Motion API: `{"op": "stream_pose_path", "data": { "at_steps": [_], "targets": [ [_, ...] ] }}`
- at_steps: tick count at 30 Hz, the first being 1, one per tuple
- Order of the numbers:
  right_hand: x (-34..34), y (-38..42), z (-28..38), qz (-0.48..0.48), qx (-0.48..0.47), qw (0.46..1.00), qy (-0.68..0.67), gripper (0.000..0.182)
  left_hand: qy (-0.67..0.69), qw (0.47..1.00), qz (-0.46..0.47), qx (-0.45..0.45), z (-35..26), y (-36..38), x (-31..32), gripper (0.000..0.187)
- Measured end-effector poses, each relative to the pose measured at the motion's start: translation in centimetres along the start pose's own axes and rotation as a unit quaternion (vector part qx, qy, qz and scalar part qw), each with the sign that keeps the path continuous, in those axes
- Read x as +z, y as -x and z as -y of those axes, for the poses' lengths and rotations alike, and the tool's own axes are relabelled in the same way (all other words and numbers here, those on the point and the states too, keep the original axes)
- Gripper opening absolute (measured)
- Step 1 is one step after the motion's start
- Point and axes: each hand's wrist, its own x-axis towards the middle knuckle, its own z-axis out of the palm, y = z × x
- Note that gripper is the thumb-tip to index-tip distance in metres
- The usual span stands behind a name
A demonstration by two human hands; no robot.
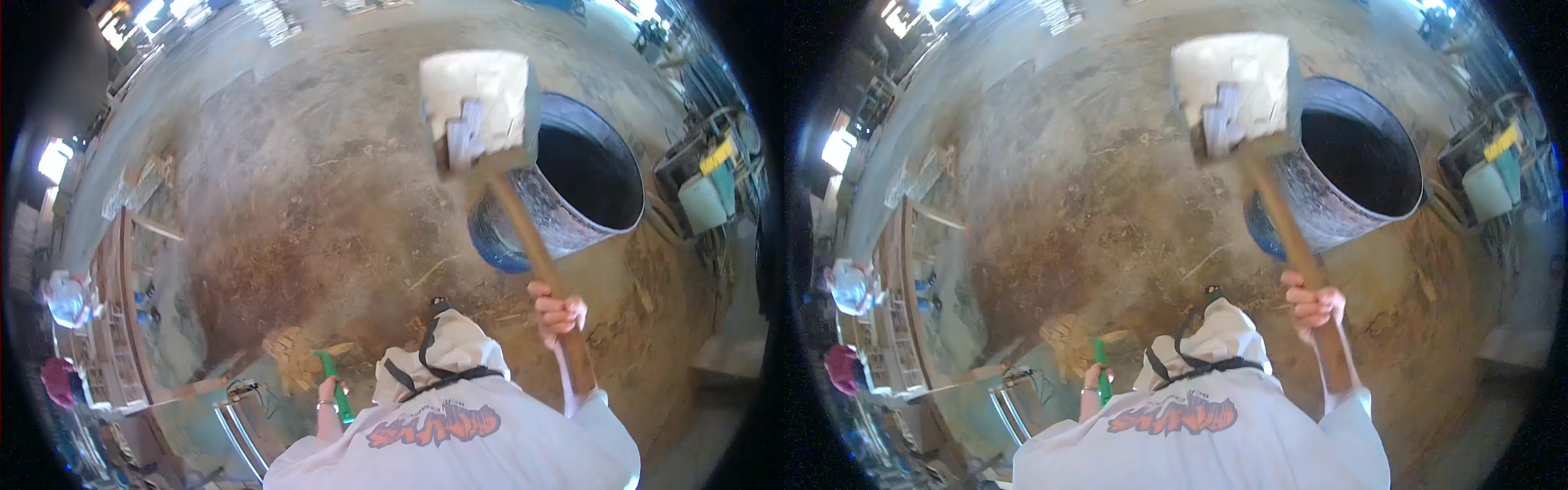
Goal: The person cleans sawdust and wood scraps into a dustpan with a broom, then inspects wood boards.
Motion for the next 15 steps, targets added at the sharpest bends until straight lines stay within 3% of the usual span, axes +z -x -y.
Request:
{"op": "stream_pose_path", "data": {
  "at_steps": [3, 6, 9, 10, 12, 15],
  "targets": [
    [2.0, 0.5, 3.0, 0.016, -0.031, 0.994, 0.104, 0.041, -0.026, 0.997, 0.063, -0.032, -1.9, -0.8, 3.6, 0.014],
    [1.3, 2.0, 7.4, -0.039, -0.110, 0.965, 0.233, 0.042, 0.072, 0.975, 0.155, -0.142, -3.3, -1.1, 7.0, 0.021],
    [-2.7, 3.9, 11.6, -0.135, -0.193, 0.899, 0.369, 0.047, -0.072, 0.990, 0.118, -0.025, -4.5, 4.3, 12.4, 0.022],
    [-3.4, 3.9, 11.4, -0.211, -0.257, 0.843, 0.424, 0.050, -0.164, 0.983, 0.085, 0.020, -5.2, 6.2, 14.2, 0.023],
    [-5.6, 4.8, 13.2, -0.299, -0.298, 0.773, 0.473, 0.052, -0.336, 0.936, 0.017, 0.104, -6.6, 9.2, 16.7, 0.024],
    [-10.2, 4.2, 14.4, -0.303, -0.346, 0.769, 0.445, 0.049, -0.374, 0.911, 0.056, 0.165, -8.6, 9.1, 17.1, 0.025]
  ]
}}
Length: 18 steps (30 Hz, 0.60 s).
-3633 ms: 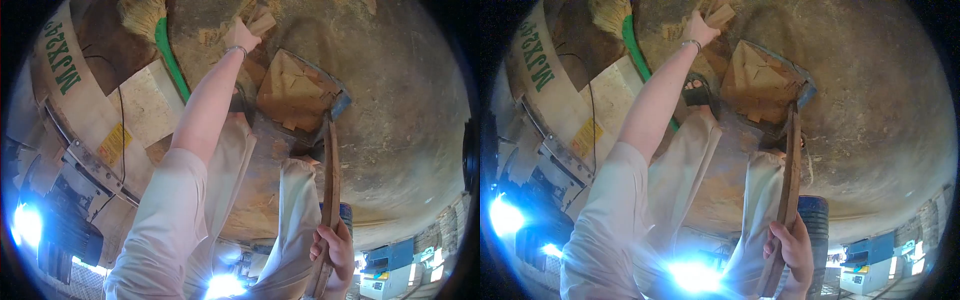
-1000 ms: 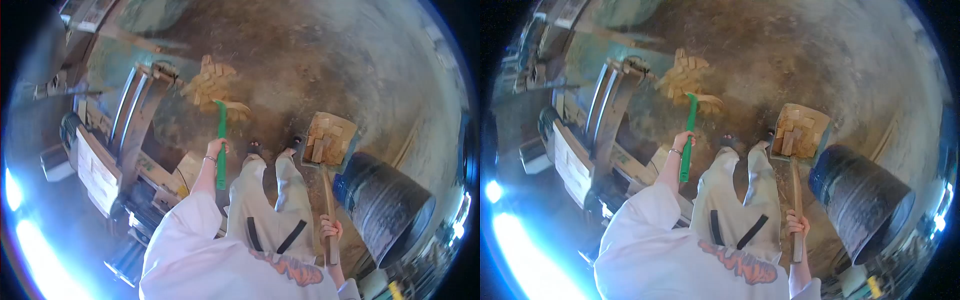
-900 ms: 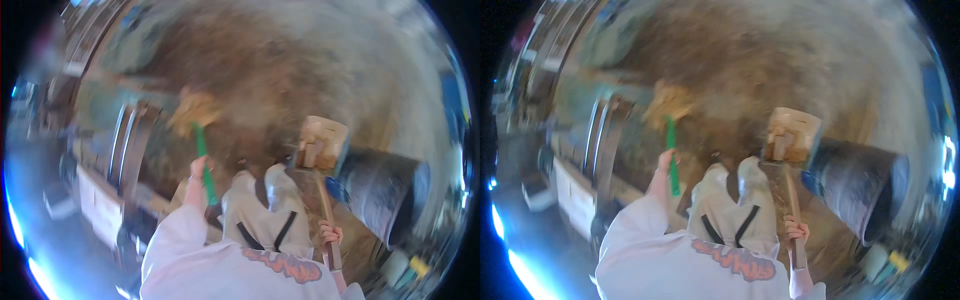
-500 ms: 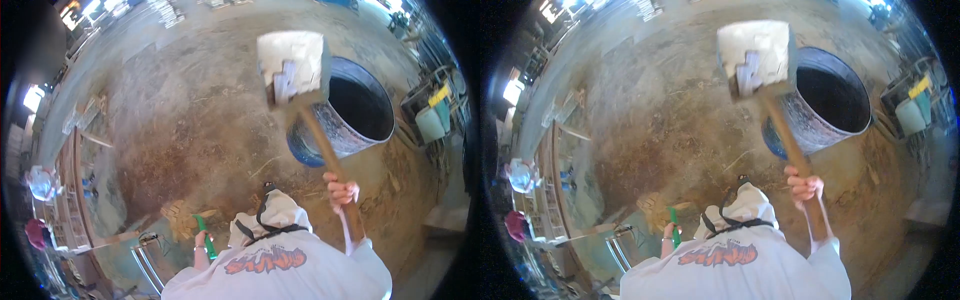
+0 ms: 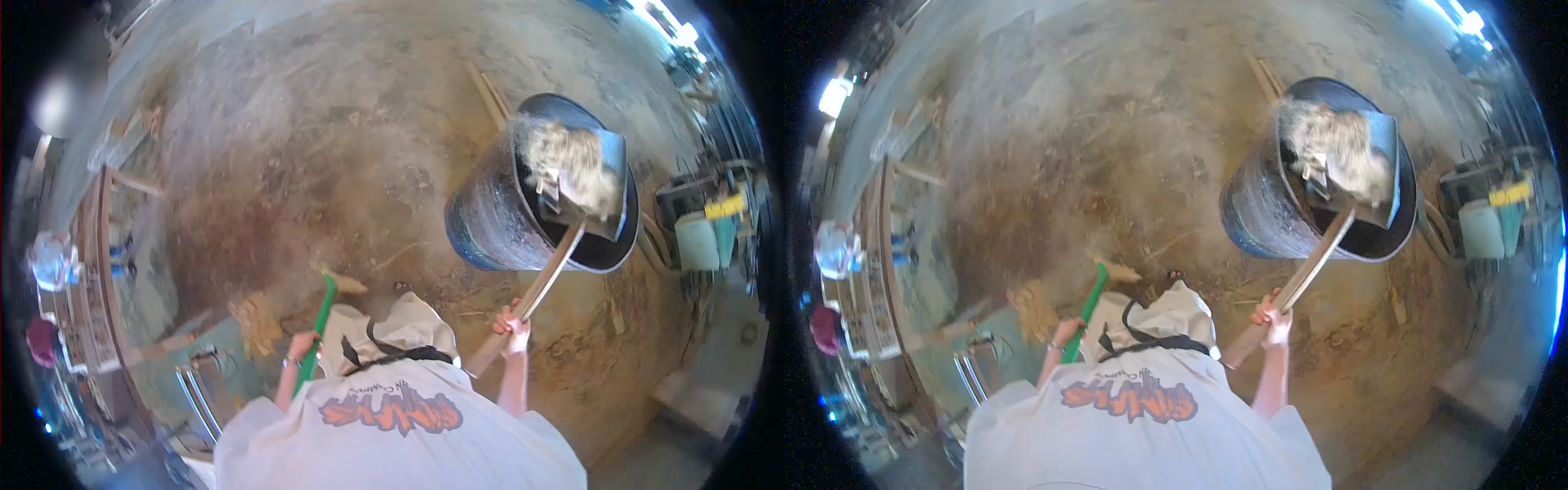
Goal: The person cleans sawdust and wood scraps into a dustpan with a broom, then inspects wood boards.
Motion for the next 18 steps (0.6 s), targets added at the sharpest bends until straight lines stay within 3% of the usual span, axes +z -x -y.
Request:
{"op": "stream_pose_path", "data": {
  "at_steps": [1, 2, 6, 7, 9, 11, 12, 13, 14, 15, 16, 17, 18],
  "targets": [
    [1.2, -0.3, -1.0, -0.023, -0.031, 0.999, -0.006, 0.049, -0.017, 0.999, 0.027, 0.020, 0.4, -1.4, -0.3, 0.023],
    [2.4, -0.9, -1.4, -0.083, -0.044, 0.996, -0.007, 0.045, 0.038, 0.999, 0.001, -0.020, -1.6, -1.1, -0.4, 0.021],
    [4.0, -2.7, -1.0, -0.257, -0.066, 0.936, 0.230, 0.040, 0.095, 0.992, -0.044, -0.074, -8.2, -0.3, -1.6, 0.016],
    [3.4, -2.7, -1.2, -0.299, -0.078, 0.881, 0.359, 0.043, 0.085, 0.993, -0.050, -0.071, -8.9, -1.0, -1.8, 0.017],
    [1.2, -2.4, -2.5, -0.349, -0.106, 0.714, 0.598, 0.050, 0.083, 0.992, -0.068, -0.065, -9.9, -2.6, -2.2, 0.020],
    [-0.1, -1.6, -4.2, -0.380, -0.125, 0.677, 0.618, 0.057, 0.008, 0.996, -0.080, -0.043, -7.9, -7.4, -2.3, 0.023],
    [-0.6, -0.7, -5.0, -0.361, -0.124, 0.674, 0.632, 0.071, 0.007, 0.997, -0.074, -0.035, -9.9, -6.8, -3.0, 0.025],
    [-2.5, -0.3, -6.6, -0.362, -0.126, 0.605, 0.698, 0.074, 0.012, 0.997, -0.078, -0.025, -12.9, -5.9, -3.6, 0.026],
    [-3.6, 0.2, -8.4, -0.359, -0.133, 0.593, 0.708, 0.071, 0.038, 0.997, -0.067, -0.015, -11.8, -8.2, -3.4, 0.027],
    [-12.0, -2.9, -12.6, -0.337, -0.278, 0.638, 0.634, 0.064, 0.064, 0.996, -0.067, 0.002, -10.9, -10.6, -4.0, 0.027],
    [-16.5, -5.6, -14.2, -0.227, -0.290, 0.793, 0.486, 0.054, 0.027, 0.994, -0.076, 0.069, -12.3, -10.1, -5.6, 0.031],
    [-12.7, -7.9, -16.2, -0.204, -0.212, 0.807, 0.512, 0.052, 0.105, 0.991, -0.063, 0.058, -13.3, -9.7, -6.7, 0.034],
    [-6.6, -10.1, -18.7, -0.195, -0.102, 0.790, 0.572, 0.051, 0.084, 0.990, -0.077, 0.085, -10.0, -14.7, -6.0, 0.034]
  ]
}}
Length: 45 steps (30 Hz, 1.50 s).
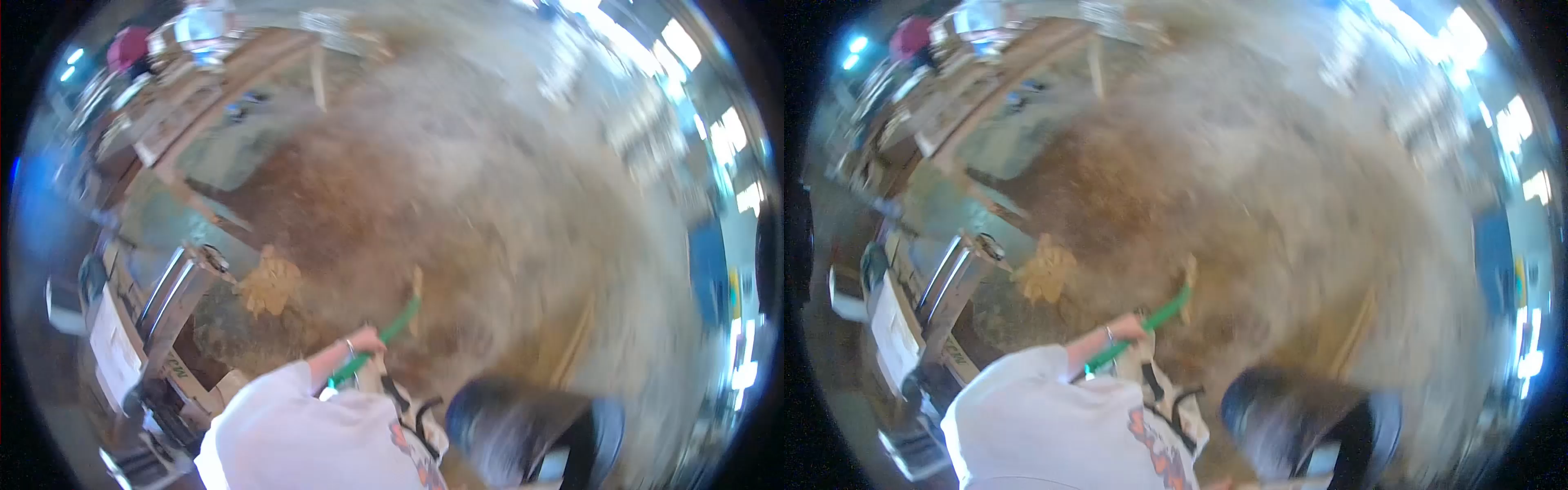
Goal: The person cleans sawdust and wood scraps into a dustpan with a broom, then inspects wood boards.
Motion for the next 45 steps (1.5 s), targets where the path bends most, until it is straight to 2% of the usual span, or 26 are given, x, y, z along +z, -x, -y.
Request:
{"op": "stream_pose_path", "data": {
  "at_steps": [1, 2, 3, 5, 7, 10, 12, 14, 16, 19, 23, 25, 27, 28, 29, 32, 34, 35, 36, 37, 38, 40, 42, 43, 44, 45],
  "targets": [
    [4.4, -0.1, 4.2, 0.059, 0.019, 0.997, 0.035, 0.050, 0.044, 0.998, 0.038, -0.014, -1.1, 0.4, -1.5, 0.033],
    [8.7, 0.1, 8.5, 0.116, 0.023, 0.991, 0.061, 0.048, 0.178, 0.971, 0.150, -0.060, -0.6, -0.4, -3.1, 0.026],
    [12.9, -0.2, 12.3, 0.162, 0.012, 0.984, 0.076, 0.047, 0.248, 0.948, 0.171, -0.102, -2.8, 0.9, -5.7, 0.013],
    [21.0, -0.5, 19.5, 0.238, -0.024, 0.967, 0.091, 0.044, 0.131, 0.980, 0.151, 0.024, 1.1, -3.4, -7.3, 0.008],
    [27.5, -0.4, 25.3, 0.295, -0.060, 0.947, 0.108, 0.042, 0.275, 0.937, 0.140, -0.164, 3.6, -5.0, -9.0, 0.008],
    [35.1, 0.9, 32.7, 0.360, -0.094, 0.920, 0.121, 0.038, 0.113, 0.976, 0.046, -0.178, 9.6, -6.3, -11.1, 0.009],
    [39.4, 2.3, 36.6, 0.402, -0.111, 0.899, 0.134, 0.036, 0.021, 0.976, 0.006, -0.218, 12.2, -4.2, -13.9, 0.011],
    [43.3, 3.4, 40.0, 0.435, -0.125, 0.879, 0.148, 0.034, 0.005, 0.966, -0.047, -0.256, 16.4, -3.3, -16.4, 0.013],
    [46.5, 4.6, 42.6, 0.460, -0.134, 0.863, 0.162, 0.032, 0.154, 0.944, -0.045, -0.288, 20.0, -2.7, -19.2, 0.013],
    [50.4, 6.1, 44.9, 0.489, -0.128, 0.842, 0.189, 0.030, 0.223, 0.892, -0.084, -0.384, 20.6, -2.5, -23.1, 0.015],
    [55.7, 7.7, 48.8, 0.509, -0.112, 0.823, 0.225, 0.028, 0.365, 0.819, -0.197, -0.396, 18.9, -5.5, -26.5, 0.023],
    [58.9, 7.3, 51.0, 0.508, -0.104, 0.819, 0.245, 0.028, 0.335, 0.826, -0.245, -0.382, 12.2, -3.8, -30.8, 0.024],
    [63.3, 5.5, 52.8, 0.503, -0.099, 0.817, 0.265, 0.028, 0.344, 0.813, -0.279, -0.377, 9.2, -5.3, -33.7, 0.024],
    [65.2, 4.2, 54.5, 0.498, -0.097, 0.818, 0.271, 0.028, 0.375, 0.820, -0.259, -0.347, 8.1, -5.8, -35.2, 0.023],
    [67.2, 3.1, 56.9, 0.493, -0.096, 0.817, 0.283, 0.028, 0.427, 0.786, -0.284, -0.345, 7.3, -7.0, -36.5, 0.024],
    [71.9, -2.7, 67.5, 0.474, -0.103, 0.821, 0.300, 0.030, 0.432, 0.803, -0.306, -0.274, 3.8, -8.4, -42.1, 0.027],
    [76.5, -4.8, 73.9, 0.505, -0.113, 0.809, 0.279, 0.031, 0.440, 0.810, -0.321, -0.219, 2.8, -9.8, -46.1, 0.027],
    [79.9, -3.7, 76.4, 0.562, -0.107, 0.786, 0.234, 0.032, 0.446, 0.803, -0.337, -0.208, 4.7, -11.2, -46.6, 0.026],
    [83.1, 0.4, 78.8, 0.635, -0.034, 0.753, 0.171, 0.029, 0.457, 0.795, -0.350, -0.192, 6.6, -13.2, -46.6, 0.025],
    [84.5, 6.0, 81.4, 0.681, -0.085, 0.717, 0.126, 0.031, 0.539, 0.755, -0.332, -0.170, 7.7, -14.3, -47.1, 0.021],
    [90.7, 8.0, 82.9, 0.711, -0.041, 0.670, 0.210, 0.032, 0.595, 0.715, -0.322, -0.174, 7.6, -14.4, -48.0, 0.018],
    [94.4, 17.6, 86.2, 0.794, 0.012, 0.578, 0.188, 0.035, 0.591, 0.701, -0.344, -0.201, 7.9, -14.5, -49.1, 0.017],
    [96.8, 25.6, 88.1, 0.805, 0.045, 0.561, 0.186, 0.026, 0.492, 0.713, -0.393, -0.309, 8.9, -14.6, -50.0, 0.032],
    [98.1, 29.1, 88.5, 0.797, 0.094, 0.564, 0.193, 0.025, 0.440, 0.744, -0.398, -0.307, 7.9, -12.2, -51.3, 0.045],
    [96.0, 34.0, 89.7, 0.764, 0.061, 0.595, 0.242, 0.025, 0.439, 0.722, -0.395, -0.360, 10.6, -13.8, -50.5, 0.052],
    [96.7, 36.7, 89.6, 0.760, 0.005, 0.579, 0.297, 0.025, 0.476, 0.676, -0.450, -0.338, 9.6, -12.0, -51.1, 0.049]
  ]
}}
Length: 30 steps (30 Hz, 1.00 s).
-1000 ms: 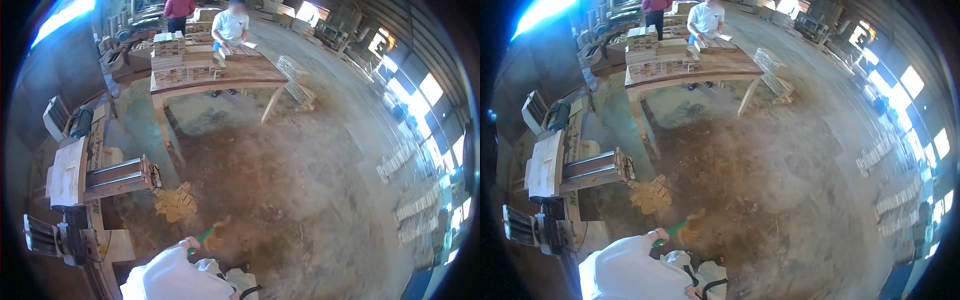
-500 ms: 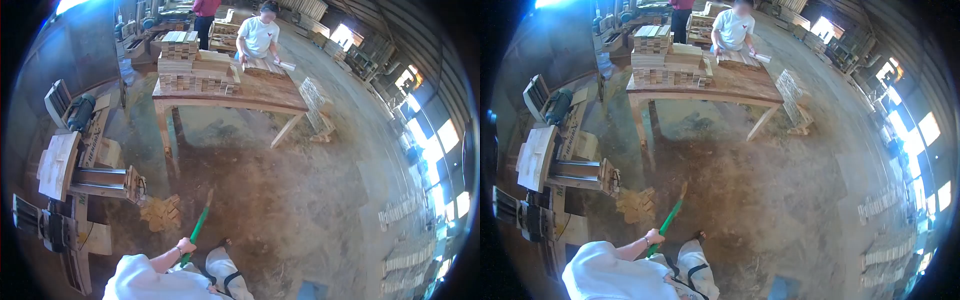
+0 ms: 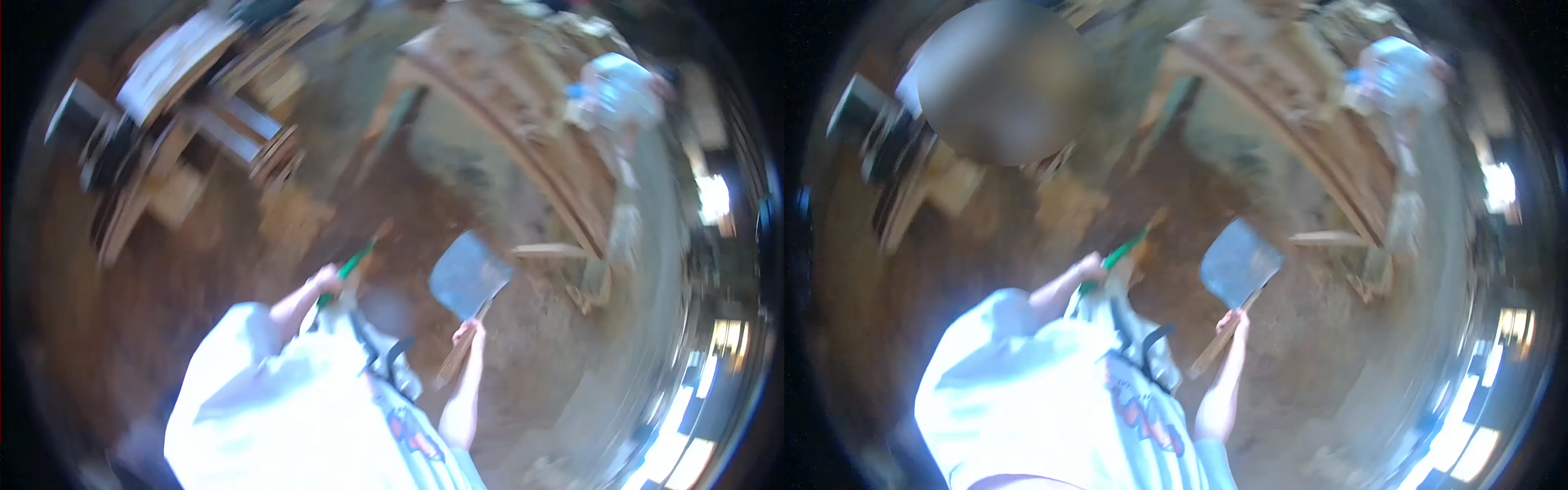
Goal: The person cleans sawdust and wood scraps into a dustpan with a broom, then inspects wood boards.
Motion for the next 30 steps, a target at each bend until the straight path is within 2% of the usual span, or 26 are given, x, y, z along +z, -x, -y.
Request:
{"op": "stream_pose_path", "data": {
  "at_steps": [1, 2, 3, 4, 6, 8, 10, 11, 12, 14, 16, 18, 20, 21, 24, 25, 29, 30],
  "targets": [
    [0.6, -2.8, 0.8, 0.008, 0.027, 0.999, 0.031, 0.025, -0.011, 0.999, 0.011, -0.029, 0.3, -0.7, -0.5, 0.043],
    [1.7, -4.5, 1.6, 0.016, 0.053, 0.993, 0.107, 0.024, 0.006, 0.997, -0.036, -0.067, 2.9, -3.8, 1.4, 0.038],
    [2.1, -5.9, 2.6, 0.109, 0.078, 0.985, 0.110, 0.022, 0.032, 0.993, -0.043, -0.104, 2.7, -2.3, 0.5, 0.038],
    [4.1, -7.4, 4.1, 0.096, 0.118, 0.984, 0.091, 0.018, 0.083, 0.986, -0.041, -0.138, 3.4, -2.6, 0.3, 0.040],
    [9.0, -9.8, 6.6, 0.170, 0.192, 0.959, 0.120, 0.013, 0.108, 0.983, -0.026, -0.145, 5.2, -1.6, -0.4, 0.042],
    [15.4, -9.7, 7.0, 0.163, 0.212, 0.956, 0.122, 0.013, 0.220, 0.961, -0.053, -0.156, 5.1, 3.4, -2.3, 0.044],
    [19.5, -11.2, 6.0, 0.167, 0.265, 0.945, 0.092, 0.012, 0.239, 0.954, -0.120, -0.138, 7.6, 6.8, -0.2, 0.045],
    [21.3, -11.9, 5.4, 0.168, 0.289, 0.939, 0.076, 0.012, 0.273, 0.943, -0.114, -0.155, 6.8, 9.7, -0.8, 0.047],
    [22.8, -12.7, 4.7, 0.184, 0.321, 0.924, 0.101, 0.011, 0.310, 0.929, -0.109, -0.171, 5.5, 13.0, -1.7, 0.050],
    [25.5, -15.2, 3.0, 0.157, 0.328, 0.891, 0.272, 0.010, 0.367, 0.887, -0.121, -0.253, 4.2, 16.9, -0.8, 0.054],
    [25.2, -22.4, 0.7, 0.095, 0.412, 0.832, 0.359, 0.009, 0.316, 0.877, -0.206, -0.297, 4.1, 18.4, 3.9, 0.057],
    [25.6, -26.6, -1.6, 0.088, 0.439, 0.817, 0.364, 0.008, 0.314, 0.855, -0.253, -0.326, 2.0, 17.7, 8.1, 0.057],
    [26.0, -29.4, -4.2, 0.079, 0.461, 0.803, 0.370, 0.009, 0.424, 0.779, -0.250, -0.389, -2.3, 14.6, 7.7, 0.054],
    [25.9, -30.3, -5.5, 0.090, 0.457, 0.795, 0.389, 0.011, 0.447, 0.763, -0.257, -0.389, -2.6, 12.3, 9.0, 0.049],
    [24.8, -30.2, -7.9, 0.054, 0.427, 0.806, 0.406, 0.010, 0.601, 0.655, -0.225, -0.399, -1.8, 4.8, 10.9, 0.044],
    [24.9, -29.3, -8.4, 0.047, 0.403, 0.813, 0.417, 0.010, 0.603, 0.667, -0.211, -0.384, -1.3, 2.3, 11.1, 0.043],
    [24.5, -30.2, -9.6, 0.046, 0.448, 0.803, 0.391, 0.010, 0.643, 0.681, -0.173, -0.306, -2.8, -4.6, 7.6, 0.039],
    [24.2, -30.8, -9.7, 0.043, 0.450, 0.806, 0.382, 0.010, 0.681, 0.646, -0.175, -0.297, -2.9, -4.7, 7.4, 0.040]
  ]
}}
